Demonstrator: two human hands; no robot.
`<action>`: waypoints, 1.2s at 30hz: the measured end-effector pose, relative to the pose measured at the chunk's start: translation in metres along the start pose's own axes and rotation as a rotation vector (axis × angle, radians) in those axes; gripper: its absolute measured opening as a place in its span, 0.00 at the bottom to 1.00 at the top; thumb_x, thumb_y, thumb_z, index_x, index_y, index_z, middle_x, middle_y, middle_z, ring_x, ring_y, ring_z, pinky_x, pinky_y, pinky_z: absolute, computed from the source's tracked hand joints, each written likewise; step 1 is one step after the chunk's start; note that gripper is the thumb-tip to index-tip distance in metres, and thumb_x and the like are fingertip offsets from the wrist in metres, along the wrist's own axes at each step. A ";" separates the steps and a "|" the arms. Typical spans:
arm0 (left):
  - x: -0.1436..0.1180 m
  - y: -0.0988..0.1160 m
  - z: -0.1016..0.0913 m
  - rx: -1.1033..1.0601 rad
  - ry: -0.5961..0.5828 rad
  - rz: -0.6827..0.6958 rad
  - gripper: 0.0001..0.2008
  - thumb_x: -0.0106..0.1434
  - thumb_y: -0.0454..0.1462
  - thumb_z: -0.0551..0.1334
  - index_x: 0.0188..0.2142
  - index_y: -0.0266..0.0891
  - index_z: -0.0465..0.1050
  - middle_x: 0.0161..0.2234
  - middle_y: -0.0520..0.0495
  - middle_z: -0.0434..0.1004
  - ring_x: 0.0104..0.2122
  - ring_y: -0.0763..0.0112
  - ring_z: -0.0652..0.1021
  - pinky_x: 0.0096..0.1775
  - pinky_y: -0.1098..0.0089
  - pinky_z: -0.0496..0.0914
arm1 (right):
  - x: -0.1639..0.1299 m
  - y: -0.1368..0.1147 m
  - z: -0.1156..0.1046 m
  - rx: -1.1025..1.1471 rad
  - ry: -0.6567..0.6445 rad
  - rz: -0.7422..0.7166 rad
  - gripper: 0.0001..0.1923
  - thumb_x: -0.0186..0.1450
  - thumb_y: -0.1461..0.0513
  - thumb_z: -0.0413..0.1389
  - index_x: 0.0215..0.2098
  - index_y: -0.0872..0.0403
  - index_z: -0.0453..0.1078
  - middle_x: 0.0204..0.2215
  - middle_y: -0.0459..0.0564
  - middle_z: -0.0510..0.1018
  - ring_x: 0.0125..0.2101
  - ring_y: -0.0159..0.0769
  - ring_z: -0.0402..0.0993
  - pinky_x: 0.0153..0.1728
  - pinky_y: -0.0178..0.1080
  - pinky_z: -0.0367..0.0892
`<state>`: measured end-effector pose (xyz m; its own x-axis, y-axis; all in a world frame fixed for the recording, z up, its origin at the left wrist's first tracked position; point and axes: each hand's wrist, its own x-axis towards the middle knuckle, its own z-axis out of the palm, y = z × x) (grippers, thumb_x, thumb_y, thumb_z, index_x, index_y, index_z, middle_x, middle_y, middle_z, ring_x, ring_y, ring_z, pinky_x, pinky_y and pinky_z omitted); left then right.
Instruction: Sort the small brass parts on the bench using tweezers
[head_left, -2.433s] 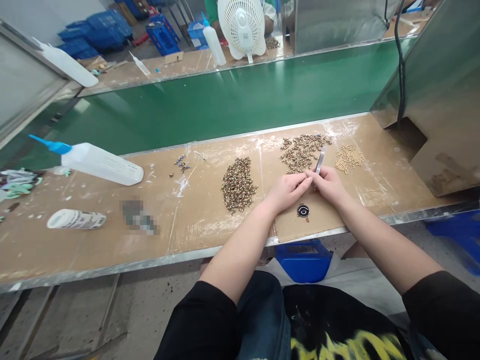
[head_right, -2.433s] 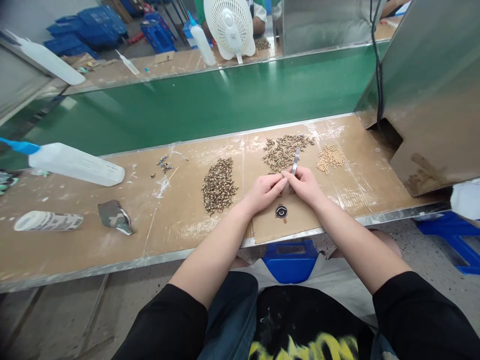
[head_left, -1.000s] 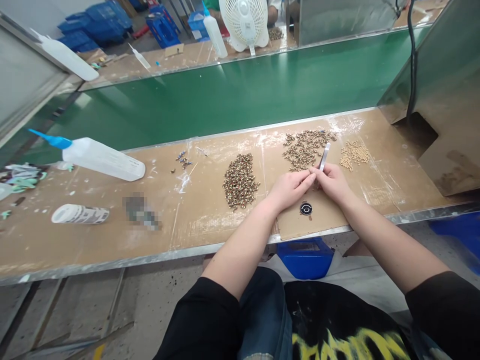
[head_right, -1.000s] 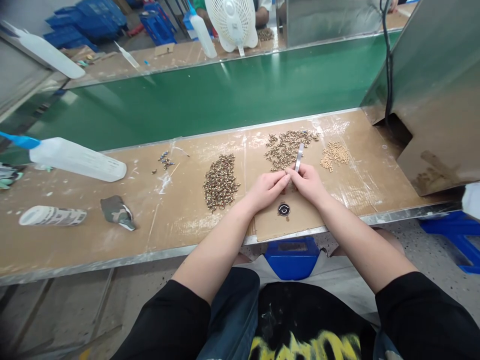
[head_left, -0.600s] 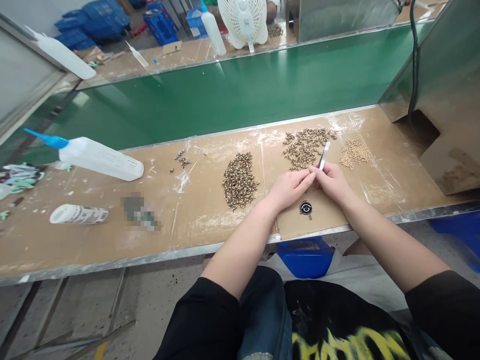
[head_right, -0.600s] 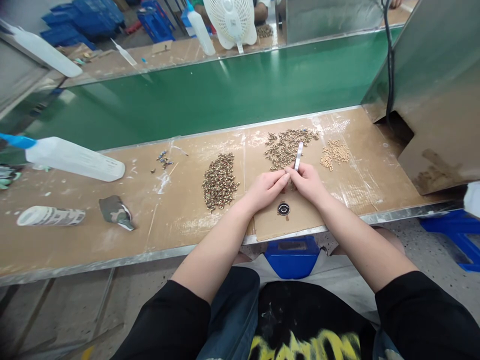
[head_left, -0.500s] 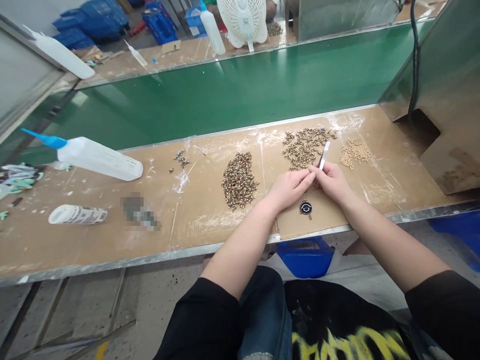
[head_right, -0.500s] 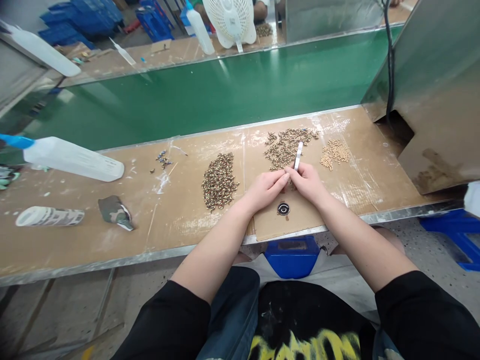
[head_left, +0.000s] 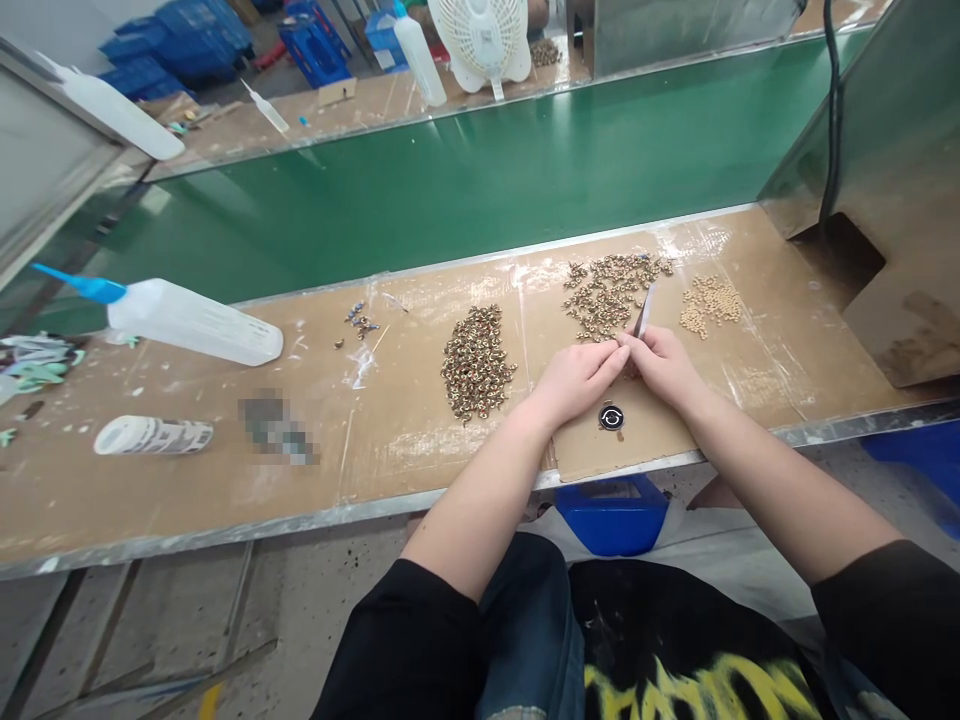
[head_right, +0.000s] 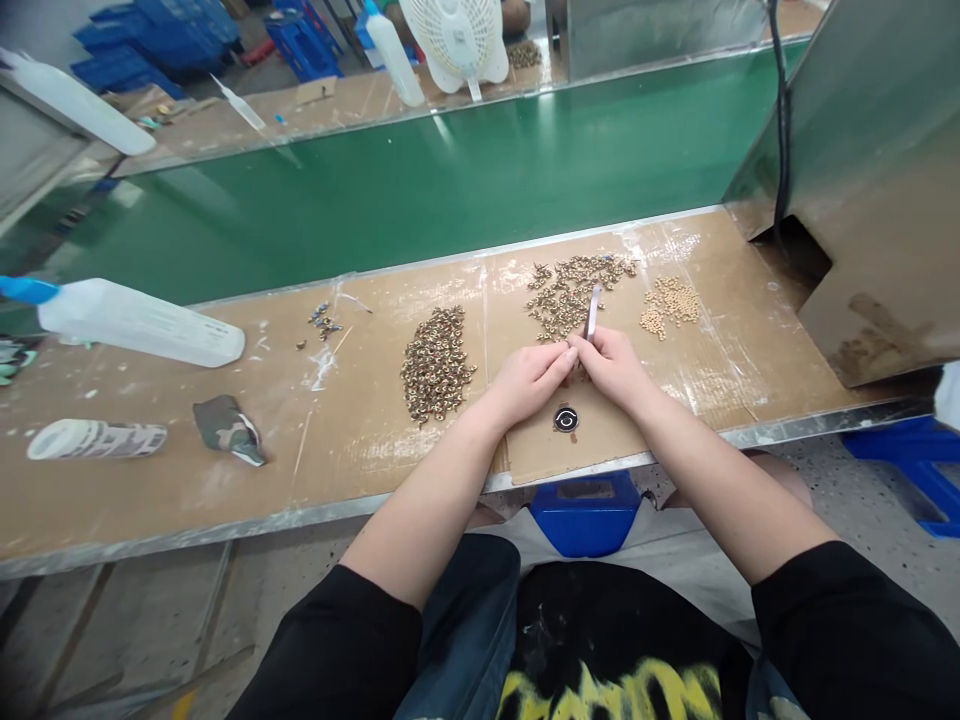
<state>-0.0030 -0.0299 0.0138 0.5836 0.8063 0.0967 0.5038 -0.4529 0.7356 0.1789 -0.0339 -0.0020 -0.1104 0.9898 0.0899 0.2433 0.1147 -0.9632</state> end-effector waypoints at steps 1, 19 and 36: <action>0.000 0.000 0.000 -0.001 0.001 -0.001 0.24 0.80 0.49 0.47 0.30 0.42 0.68 0.31 0.48 0.79 0.32 0.66 0.76 0.37 0.64 0.65 | 0.000 0.000 0.000 -0.001 -0.003 0.002 0.21 0.68 0.47 0.58 0.25 0.52 0.68 0.18 0.44 0.69 0.24 0.36 0.67 0.27 0.37 0.62; -0.001 -0.003 0.005 -0.045 0.040 0.078 0.19 0.78 0.50 0.53 0.37 0.42 0.71 0.33 0.48 0.79 0.32 0.66 0.76 0.38 0.65 0.68 | 0.000 -0.007 0.000 0.069 0.035 -0.020 0.31 0.65 0.36 0.61 0.23 0.53 0.68 0.21 0.45 0.70 0.24 0.33 0.66 0.28 0.36 0.64; 0.001 -0.006 0.008 -0.160 0.224 0.017 0.15 0.74 0.49 0.61 0.50 0.42 0.71 0.43 0.46 0.83 0.32 0.70 0.79 0.38 0.66 0.72 | 0.000 0.002 -0.004 0.270 0.017 -0.066 0.29 0.65 0.36 0.63 0.45 0.50 0.83 0.33 0.47 0.74 0.22 0.29 0.63 0.22 0.36 0.59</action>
<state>-0.0006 -0.0289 0.0042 0.4265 0.8713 0.2426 0.3778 -0.4153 0.8275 0.1827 -0.0330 -0.0026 -0.1006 0.9824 0.1572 -0.0295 0.1550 -0.9875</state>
